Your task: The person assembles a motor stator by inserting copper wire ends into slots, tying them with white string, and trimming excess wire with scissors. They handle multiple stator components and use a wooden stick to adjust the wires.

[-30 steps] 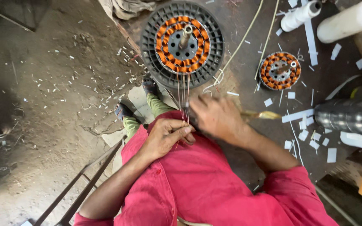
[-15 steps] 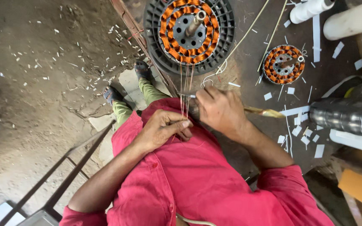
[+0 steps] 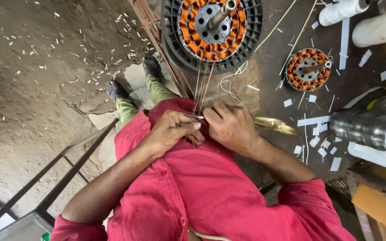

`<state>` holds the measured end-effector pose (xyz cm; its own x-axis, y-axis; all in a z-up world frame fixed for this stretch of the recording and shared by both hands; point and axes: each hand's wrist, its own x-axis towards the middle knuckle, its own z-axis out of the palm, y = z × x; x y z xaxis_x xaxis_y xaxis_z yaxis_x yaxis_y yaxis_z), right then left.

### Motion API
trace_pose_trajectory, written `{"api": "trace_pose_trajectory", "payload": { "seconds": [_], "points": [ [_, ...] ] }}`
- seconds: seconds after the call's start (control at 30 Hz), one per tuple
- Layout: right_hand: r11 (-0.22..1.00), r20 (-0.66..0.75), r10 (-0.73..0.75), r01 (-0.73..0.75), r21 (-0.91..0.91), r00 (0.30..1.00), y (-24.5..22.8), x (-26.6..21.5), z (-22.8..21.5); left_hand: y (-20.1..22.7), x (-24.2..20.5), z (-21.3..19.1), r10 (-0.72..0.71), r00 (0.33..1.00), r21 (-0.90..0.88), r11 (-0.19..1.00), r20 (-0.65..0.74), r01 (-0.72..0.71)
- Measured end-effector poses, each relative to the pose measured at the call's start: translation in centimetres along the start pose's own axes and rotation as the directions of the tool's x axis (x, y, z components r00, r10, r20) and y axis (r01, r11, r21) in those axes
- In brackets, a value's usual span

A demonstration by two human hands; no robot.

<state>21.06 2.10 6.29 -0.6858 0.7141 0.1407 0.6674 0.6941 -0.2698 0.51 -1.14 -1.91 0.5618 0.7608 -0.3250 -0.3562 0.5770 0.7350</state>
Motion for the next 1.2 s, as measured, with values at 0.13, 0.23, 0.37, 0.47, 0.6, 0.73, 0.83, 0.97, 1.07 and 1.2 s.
{"api": "trace_pose_trajectory", "payload": {
  "seconds": [0.13, 0.23, 0.37, 0.47, 0.6, 0.73, 0.83, 0.97, 1.07, 1.2],
  "points": [
    [0.999, -0.025, -0.035, 0.035, 0.016, 0.999, 0.0, 0.4, 0.6, 0.1, 0.1, -0.5, 0.015, 1.000, -0.025, 1.000, 0.009, -0.015],
    [0.999, 0.006, -0.019, 0.019, 0.026, 1.000, -0.1, 0.4, 1.0, -0.4, 0.3, -0.8, 0.002, 1.000, -0.048, 0.999, -0.002, -0.002],
    [1.000, -0.009, 0.001, -0.001, 0.004, 1.000, -0.3, 0.5, 1.5, -0.9, 0.4, -1.3, -0.014, 1.000, -0.063, 0.998, -0.022, 0.013],
    [0.999, 0.034, 0.051, -0.052, 0.015, 0.998, -0.5, 0.5, 2.2, -1.2, 0.3, -1.7, -0.045, 0.998, -0.074, 0.996, -0.045, 0.042],
    [0.995, -0.045, 0.072, -0.068, 0.078, 0.996, -0.2, 0.6, 3.7, -0.8, 0.3, -2.0, -0.118, 0.991, -0.084, 0.990, -0.068, 0.112],
    [0.963, 0.049, 0.124, -0.132, 0.235, 0.991, 0.5, 0.7, 5.6, 1.0, -0.1, -1.4, -0.156, 0.985, 0.060, 0.985, -0.071, 0.160],
    [0.899, 0.379, 0.212, -0.332, 0.286, 0.901, 1.4, 1.0, 5.8, 5.7, -0.9, 0.4, -0.142, 0.985, 0.315, 0.934, -0.098, 0.166],
    [0.812, 0.475, 0.258, -0.455, 0.364, 0.841, 3.2, 1.1, 5.2, 15.8, -1.3, 3.6, 0.034, 0.999, 0.558, 0.830, -0.042, -0.005],
    [0.750, 0.441, 0.246, -0.458, 0.478, 0.863, 4.9, 1.5, 5.4, 23.1, 2.2, 6.6, 0.193, 0.981, 0.729, 0.676, -0.037, -0.105],
    [0.645, 0.419, 0.350, -0.539, 0.541, 0.838, 7.1, 1.2, 5.6, 28.8, 15.3, 10.7, 0.351, 0.898, 0.816, 0.414, 0.265, -0.403]
  ]
}}
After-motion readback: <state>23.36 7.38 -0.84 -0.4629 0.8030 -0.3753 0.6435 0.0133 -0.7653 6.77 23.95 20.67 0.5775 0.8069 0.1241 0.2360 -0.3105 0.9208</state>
